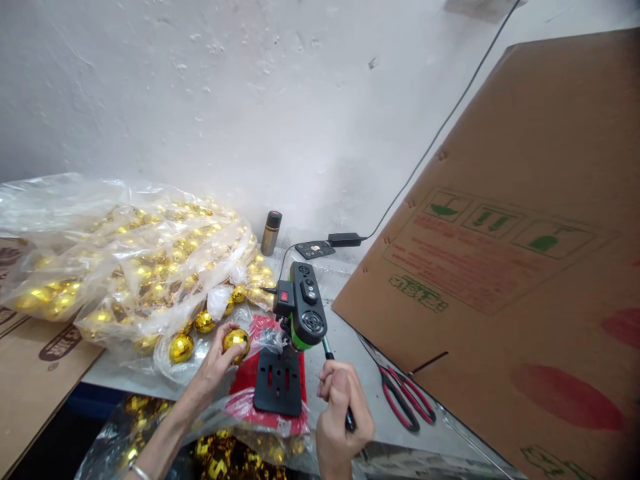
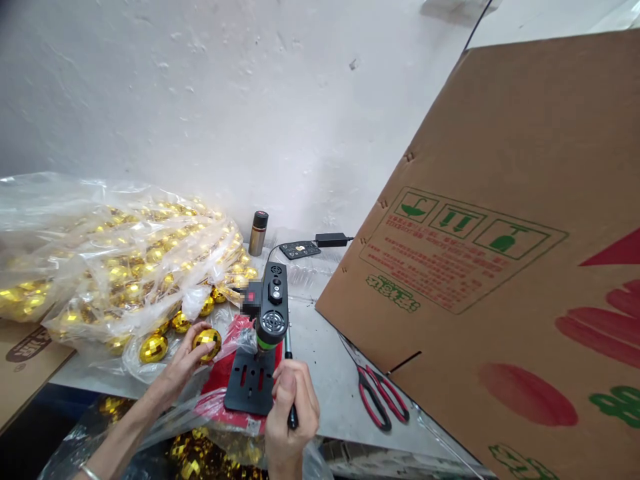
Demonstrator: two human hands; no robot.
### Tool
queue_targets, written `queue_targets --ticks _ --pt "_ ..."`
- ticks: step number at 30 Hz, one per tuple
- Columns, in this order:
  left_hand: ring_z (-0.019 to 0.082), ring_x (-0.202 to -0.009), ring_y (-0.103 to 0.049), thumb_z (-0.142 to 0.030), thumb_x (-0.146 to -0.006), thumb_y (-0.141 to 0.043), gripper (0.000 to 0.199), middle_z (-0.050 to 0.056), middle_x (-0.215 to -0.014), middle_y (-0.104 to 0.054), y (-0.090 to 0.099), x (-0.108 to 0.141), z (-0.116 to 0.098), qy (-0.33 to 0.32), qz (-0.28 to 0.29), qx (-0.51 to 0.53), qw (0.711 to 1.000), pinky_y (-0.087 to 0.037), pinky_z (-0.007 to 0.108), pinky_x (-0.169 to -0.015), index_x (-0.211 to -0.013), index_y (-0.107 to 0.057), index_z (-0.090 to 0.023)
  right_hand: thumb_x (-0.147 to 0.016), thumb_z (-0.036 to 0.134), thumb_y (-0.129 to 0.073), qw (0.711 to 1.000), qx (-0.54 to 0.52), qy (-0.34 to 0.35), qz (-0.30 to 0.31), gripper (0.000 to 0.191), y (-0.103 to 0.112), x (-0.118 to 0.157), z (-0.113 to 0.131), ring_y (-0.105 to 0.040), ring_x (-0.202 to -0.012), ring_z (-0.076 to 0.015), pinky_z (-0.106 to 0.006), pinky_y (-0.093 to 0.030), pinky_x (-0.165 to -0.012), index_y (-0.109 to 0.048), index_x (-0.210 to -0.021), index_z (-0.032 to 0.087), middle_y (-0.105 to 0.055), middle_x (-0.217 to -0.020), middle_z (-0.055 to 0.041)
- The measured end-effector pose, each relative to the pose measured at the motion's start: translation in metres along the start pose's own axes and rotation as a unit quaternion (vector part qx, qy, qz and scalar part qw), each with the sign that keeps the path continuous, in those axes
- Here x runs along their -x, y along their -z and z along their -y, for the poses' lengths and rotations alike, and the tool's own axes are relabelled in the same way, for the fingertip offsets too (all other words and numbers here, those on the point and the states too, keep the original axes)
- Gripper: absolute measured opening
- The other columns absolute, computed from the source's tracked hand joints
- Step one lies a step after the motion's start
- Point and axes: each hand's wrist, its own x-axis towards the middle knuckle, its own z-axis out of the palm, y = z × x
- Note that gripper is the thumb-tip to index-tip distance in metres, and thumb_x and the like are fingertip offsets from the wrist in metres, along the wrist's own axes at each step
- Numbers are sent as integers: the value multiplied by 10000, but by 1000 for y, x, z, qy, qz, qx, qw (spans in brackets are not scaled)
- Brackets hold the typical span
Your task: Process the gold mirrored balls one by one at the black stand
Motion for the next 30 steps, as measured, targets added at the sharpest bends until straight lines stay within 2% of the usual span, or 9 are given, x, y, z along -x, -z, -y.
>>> queue_targets --ticks 3,6,9,12,18,23,27,30 --pt "264 -1068 -755 -622 -823 -681 613 67 -1201 -742 -24 10 6 90 48 176 979 -625 398 -884 -1292 -499 -272 -1086 181 -507 1000 -4 -6 -6 327 -2 -4 2 -480 -556 -93 -233 -386 -516 -544 -763 211 -539 -692 25" --pt "275 -1078 -762 -658 -788 -741 667 80 -1212 -757 -43 12 23 110 56 201 972 -619 421 -916 -1270 -496 -269 -1079 150 -508 1000 -11 5 -4 362 -3 -8 3 -518 -598 -104 -239 -406 -553 -511 -723 215 -500 -658 33" --pt "338 -1243 -708 -692 -755 -771 728 138 -1322 -732 -51 8 43 71 12 127 989 -564 493 -1059 -1266 -525 -237 -1064 104 -505 999 -16 34 -4 369 -4 -12 5 -544 -634 -114 -248 -426 -588 -493 -712 217 -482 -640 38" --pt "369 -1371 -628 -692 -772 -744 693 160 -1392 -702 -54 3 57 10 -21 40 999 -455 530 -1199 -1244 -582 -211 -1061 87 -490 999 -10 42 4 374 -3 -14 6 -538 -630 -110 -250 -425 -592 -482 -711 218 -486 -647 39" --pt "321 -1167 -725 -605 -857 -686 554 127 -1196 -746 -68 1 67 -74 -37 -21 996 -550 504 -1065 -1224 -532 -219 -1057 73 -476 999 -12 45 19 358 0 -10 4 -545 -651 -112 -251 -438 -611 -481 -730 220 -487 -664 39" --pt "329 -1202 -726 -488 -891 -690 480 138 -1258 -745 -75 3 72 -140 8 -91 986 -556 540 -1072 -1265 -541 -228 -1052 56 -470 999 0 45 30 339 2 -8 4 -547 -653 -109 -249 -445 -618 -500 -757 220 -500 -681 39" --pt "385 -1259 -698 -466 -864 -737 540 182 -1335 -735 -71 3 75 -171 29 -150 973 -540 607 -1104 -1318 -601 -207 -1053 49 -461 998 6 42 39 337 4 -8 6 -541 -651 -101 -237 -434 -609 -489 -766 224 -494 -689 45" --pt "399 -1294 -679 -436 -881 -735 564 201 -1383 -720 -68 2 76 -200 48 -173 963 -531 611 -1123 -1377 -609 -200 -1053 53 -463 998 8 38 49 330 6 -6 6 -552 -670 -109 -244 -446 -622 -496 -773 224 -499 -701 38"
